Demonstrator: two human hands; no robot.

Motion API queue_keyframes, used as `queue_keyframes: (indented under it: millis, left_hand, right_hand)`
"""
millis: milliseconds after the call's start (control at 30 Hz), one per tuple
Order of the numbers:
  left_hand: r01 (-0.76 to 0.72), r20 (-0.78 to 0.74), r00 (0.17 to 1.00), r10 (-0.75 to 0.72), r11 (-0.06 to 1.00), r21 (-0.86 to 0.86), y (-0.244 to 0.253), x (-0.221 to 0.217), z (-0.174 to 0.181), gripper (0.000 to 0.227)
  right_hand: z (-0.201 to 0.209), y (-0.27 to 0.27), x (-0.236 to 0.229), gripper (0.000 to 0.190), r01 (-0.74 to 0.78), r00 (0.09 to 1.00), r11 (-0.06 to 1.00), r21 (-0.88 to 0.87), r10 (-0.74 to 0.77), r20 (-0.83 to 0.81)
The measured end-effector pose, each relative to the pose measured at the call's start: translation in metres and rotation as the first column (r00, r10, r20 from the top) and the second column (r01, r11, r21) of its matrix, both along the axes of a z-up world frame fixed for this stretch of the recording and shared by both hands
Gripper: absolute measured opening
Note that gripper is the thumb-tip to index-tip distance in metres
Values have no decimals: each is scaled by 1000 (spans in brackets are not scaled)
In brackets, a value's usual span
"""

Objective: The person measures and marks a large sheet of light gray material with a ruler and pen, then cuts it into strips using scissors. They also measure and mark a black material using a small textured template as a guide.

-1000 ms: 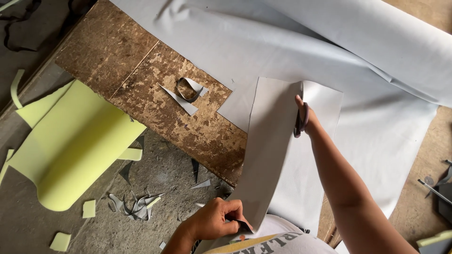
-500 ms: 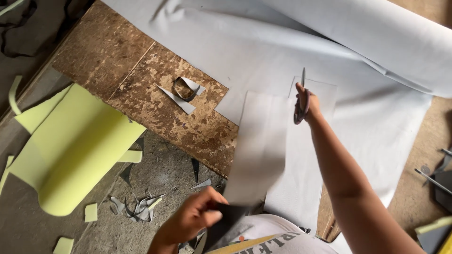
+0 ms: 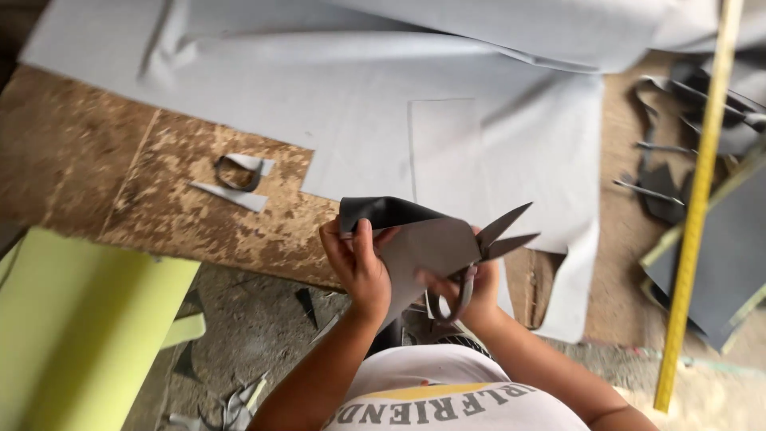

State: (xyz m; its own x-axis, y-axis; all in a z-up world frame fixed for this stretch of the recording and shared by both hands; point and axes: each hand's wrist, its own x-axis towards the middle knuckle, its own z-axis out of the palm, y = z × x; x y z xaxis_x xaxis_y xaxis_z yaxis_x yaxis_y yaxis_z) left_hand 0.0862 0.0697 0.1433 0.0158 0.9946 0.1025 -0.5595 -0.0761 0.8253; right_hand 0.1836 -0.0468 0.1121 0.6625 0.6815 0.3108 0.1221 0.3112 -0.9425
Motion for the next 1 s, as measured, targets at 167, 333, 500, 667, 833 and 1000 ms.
queue_keyframes:
  millis: [167,333,500,667,833,1000]
  left_hand:
    - [158,-236,969,-69,911,381,1,-1,-31,16]
    - [777,-312,628,-713,598,197,-8,-14,27,67]
    - [892,-327,452,-830,411,189,-7,-31,-23,74]
    - [744,-601,640,-479,582,328,-17,-39,28,42]
    - [524,-522,779,-346,818,239,-16,-51,-1,15]
    - [622,-499,725,-475,763,176,-18,-62,36,15]
  right_hand:
    - [25,-13,8,55,293,956,954,-56,-294,2]
    - [15,-32,-22,64,-32,984,990,-134,8,-176]
    - [44,-30,-22,58,99,984,985,-139,-118,-136]
    - [66,-29,-21,55,166,984,973,-162,-174,-37]
    - [70,-31,-17,56,279,959,956,-93,-282,-18]
    - [84,-26,-18,55,228,965,972,-64,-234,-116]
